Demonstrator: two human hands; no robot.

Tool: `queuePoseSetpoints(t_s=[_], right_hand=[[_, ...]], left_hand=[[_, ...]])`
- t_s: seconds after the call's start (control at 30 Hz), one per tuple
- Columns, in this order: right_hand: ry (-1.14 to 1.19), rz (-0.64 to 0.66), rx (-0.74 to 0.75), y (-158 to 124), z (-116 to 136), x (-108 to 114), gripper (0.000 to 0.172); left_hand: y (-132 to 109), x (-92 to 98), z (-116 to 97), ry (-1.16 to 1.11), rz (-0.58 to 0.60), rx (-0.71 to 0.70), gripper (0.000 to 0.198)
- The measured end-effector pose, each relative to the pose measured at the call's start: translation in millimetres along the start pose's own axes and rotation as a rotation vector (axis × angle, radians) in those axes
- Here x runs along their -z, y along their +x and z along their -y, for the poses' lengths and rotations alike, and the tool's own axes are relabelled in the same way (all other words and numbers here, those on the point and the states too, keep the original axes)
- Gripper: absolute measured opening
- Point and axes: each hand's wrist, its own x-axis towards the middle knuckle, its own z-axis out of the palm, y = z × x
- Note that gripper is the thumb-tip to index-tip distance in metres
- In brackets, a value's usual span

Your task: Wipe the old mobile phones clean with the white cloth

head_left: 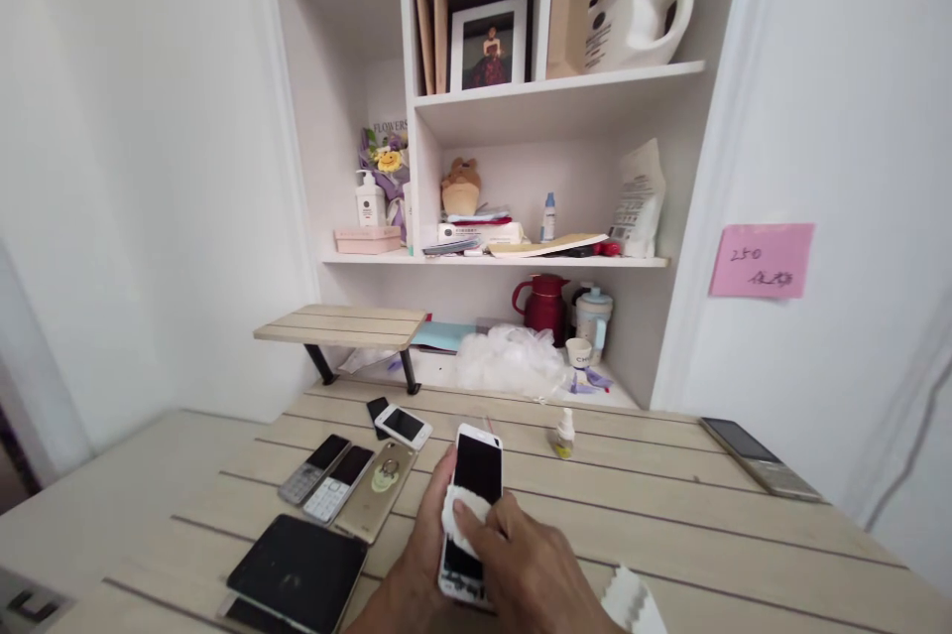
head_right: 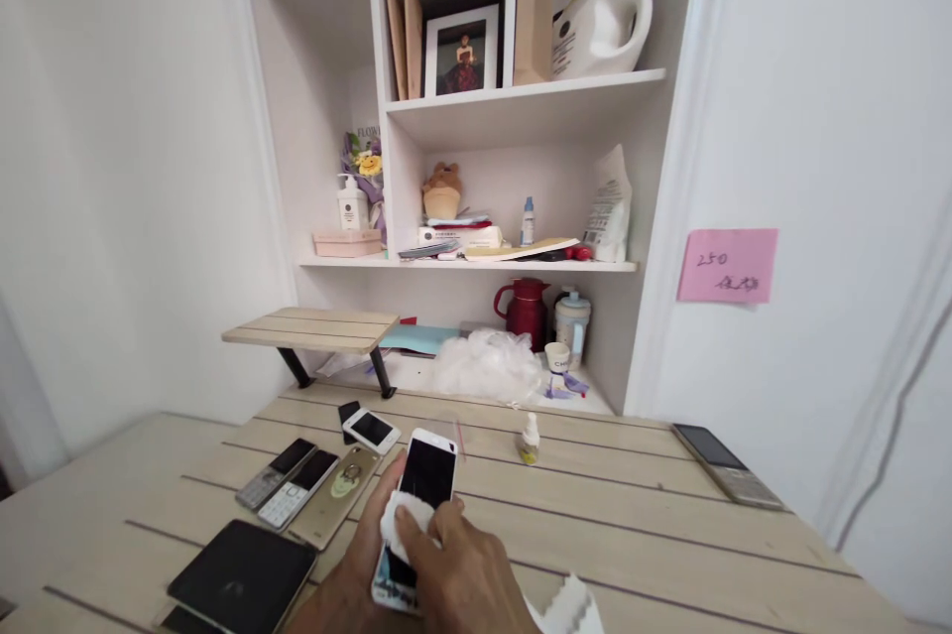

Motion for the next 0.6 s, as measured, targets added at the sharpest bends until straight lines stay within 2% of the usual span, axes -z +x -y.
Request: queuePoseSetpoints(t_s=[0.07,0.13,0.23,0.33,0.47,0.53,0.6], right_hand=[[-0.014,0.053,0.051,-1,3,0,0.062],[0.016,0.067,0.073,-1,1,2,0.058],[0.079,0.007,-0.002,-2,-5,5,0.058],[0.072,-0.038,-0.071,-4,-2,1,0.058],[0.055,-0.036,0.054,-8,10,-9,0.061],[0.07,-0.048,0.091,-9,10,-12,0.06],[0.071,-0.086,0.048,-9,6,-11,0.059]], left_hand=[[-2,-4.7,-7,-0.004,-0.04,0.002,0.044],[-2,-9.6,-10,-0.031,-0.03,0.0,0.045],[0,-12.8,-8,-0.071,0.028,0.011,0.039],[4,-8.7,-6,-0.086,0.033,0.051,0.044],[8,0.4,-8,-0.025,0.01,0.066,0.057],[9,2.0,-9,-0.028,0.01,0.038,0.054],[8,1.2,-9,-0.059,0.028,-0.009,0.048]])
